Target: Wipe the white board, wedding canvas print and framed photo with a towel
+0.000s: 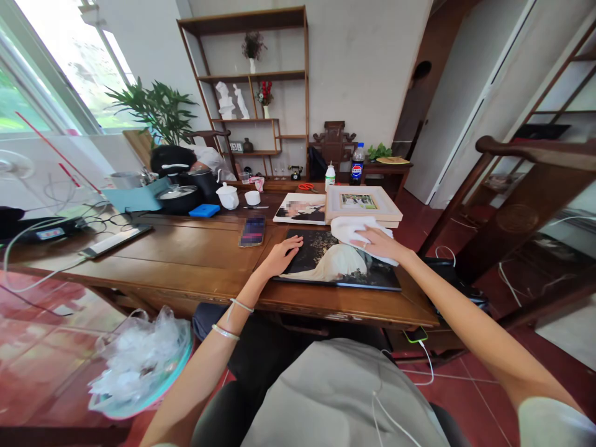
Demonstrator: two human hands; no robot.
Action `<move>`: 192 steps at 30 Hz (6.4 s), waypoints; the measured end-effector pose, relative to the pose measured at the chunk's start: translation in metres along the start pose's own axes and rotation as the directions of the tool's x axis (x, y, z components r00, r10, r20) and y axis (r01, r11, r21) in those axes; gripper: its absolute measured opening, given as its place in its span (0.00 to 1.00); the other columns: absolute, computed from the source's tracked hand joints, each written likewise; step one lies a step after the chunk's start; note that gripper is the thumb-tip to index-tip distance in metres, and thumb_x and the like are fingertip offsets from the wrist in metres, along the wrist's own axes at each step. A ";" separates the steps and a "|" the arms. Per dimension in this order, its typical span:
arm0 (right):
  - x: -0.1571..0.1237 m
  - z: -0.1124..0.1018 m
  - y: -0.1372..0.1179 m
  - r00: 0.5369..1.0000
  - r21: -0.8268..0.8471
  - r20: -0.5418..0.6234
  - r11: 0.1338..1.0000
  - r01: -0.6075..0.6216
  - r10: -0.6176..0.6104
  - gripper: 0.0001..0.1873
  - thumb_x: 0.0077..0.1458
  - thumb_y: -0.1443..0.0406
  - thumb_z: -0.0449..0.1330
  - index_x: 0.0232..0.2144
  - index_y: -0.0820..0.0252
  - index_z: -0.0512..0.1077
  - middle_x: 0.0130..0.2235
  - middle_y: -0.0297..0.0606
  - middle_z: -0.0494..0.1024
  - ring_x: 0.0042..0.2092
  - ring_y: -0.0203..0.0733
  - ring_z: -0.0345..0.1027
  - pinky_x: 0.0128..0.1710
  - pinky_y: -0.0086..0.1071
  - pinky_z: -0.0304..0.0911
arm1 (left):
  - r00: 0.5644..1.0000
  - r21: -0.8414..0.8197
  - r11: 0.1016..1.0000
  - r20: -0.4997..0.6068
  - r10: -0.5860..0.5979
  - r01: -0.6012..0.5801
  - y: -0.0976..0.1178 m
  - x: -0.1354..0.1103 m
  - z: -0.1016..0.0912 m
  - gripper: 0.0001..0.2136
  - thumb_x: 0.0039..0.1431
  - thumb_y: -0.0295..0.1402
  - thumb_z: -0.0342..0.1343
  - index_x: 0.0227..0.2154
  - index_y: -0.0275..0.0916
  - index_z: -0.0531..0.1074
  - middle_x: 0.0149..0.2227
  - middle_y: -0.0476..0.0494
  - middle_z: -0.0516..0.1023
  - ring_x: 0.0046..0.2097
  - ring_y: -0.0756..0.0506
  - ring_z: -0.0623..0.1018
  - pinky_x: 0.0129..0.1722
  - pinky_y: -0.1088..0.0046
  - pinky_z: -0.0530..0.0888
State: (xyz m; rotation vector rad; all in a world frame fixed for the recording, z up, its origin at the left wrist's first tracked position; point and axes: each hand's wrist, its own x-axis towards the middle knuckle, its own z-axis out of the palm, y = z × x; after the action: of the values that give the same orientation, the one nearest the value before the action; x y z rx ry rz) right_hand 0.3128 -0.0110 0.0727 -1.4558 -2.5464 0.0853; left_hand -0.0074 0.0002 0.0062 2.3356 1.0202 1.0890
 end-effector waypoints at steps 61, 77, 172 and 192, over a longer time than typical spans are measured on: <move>-0.030 0.038 -0.187 0.967 -0.184 -0.012 0.951 0.249 -0.256 0.18 0.54 0.63 0.52 0.45 0.60 0.72 0.55 0.54 0.65 0.57 0.62 0.52 0.54 0.56 0.47 | 0.999 0.011 1.000 0.039 -0.026 0.026 0.004 0.000 -0.004 0.16 0.55 0.28 0.48 0.46 0.40 0.73 0.54 0.44 0.71 0.59 0.41 0.66 0.58 0.61 0.63; 0.116 0.018 -0.114 0.982 0.039 -0.024 0.981 0.189 -0.188 0.18 0.59 0.60 0.49 0.47 0.62 0.70 0.50 0.42 0.74 0.50 0.47 0.66 0.49 0.34 0.57 | 0.999 0.063 0.998 -0.040 -0.016 0.018 -0.003 0.000 0.003 0.13 0.58 0.32 0.47 0.41 0.36 0.74 0.49 0.40 0.75 0.53 0.42 0.72 0.56 0.60 0.66; 0.028 0.016 -0.051 0.996 -0.185 -0.015 0.979 0.084 -0.089 0.19 0.60 0.64 0.48 0.51 0.60 0.68 0.58 0.49 0.64 0.61 0.53 0.51 0.55 0.51 0.47 | 0.999 0.004 1.000 -0.035 0.015 -0.015 -0.002 -0.001 0.004 0.15 0.60 0.33 0.46 0.44 0.36 0.73 0.52 0.40 0.73 0.58 0.44 0.67 0.59 0.59 0.63; 0.028 0.021 -0.087 0.992 -0.170 0.015 0.978 0.124 -0.123 0.21 0.56 0.68 0.49 0.52 0.58 0.66 0.57 0.48 0.65 0.62 0.50 0.48 0.54 0.52 0.49 | 1.000 0.012 1.000 -0.021 -0.012 0.013 0.000 0.000 0.003 0.15 0.59 0.32 0.46 0.44 0.36 0.73 0.52 0.41 0.73 0.58 0.44 0.67 0.59 0.60 0.62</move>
State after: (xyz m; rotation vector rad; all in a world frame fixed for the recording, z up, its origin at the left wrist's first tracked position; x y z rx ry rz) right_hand 0.2215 -0.0306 0.0697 -1.3496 -2.6981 -0.1523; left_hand -0.0052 -0.0001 0.0047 2.3286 1.0501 1.1078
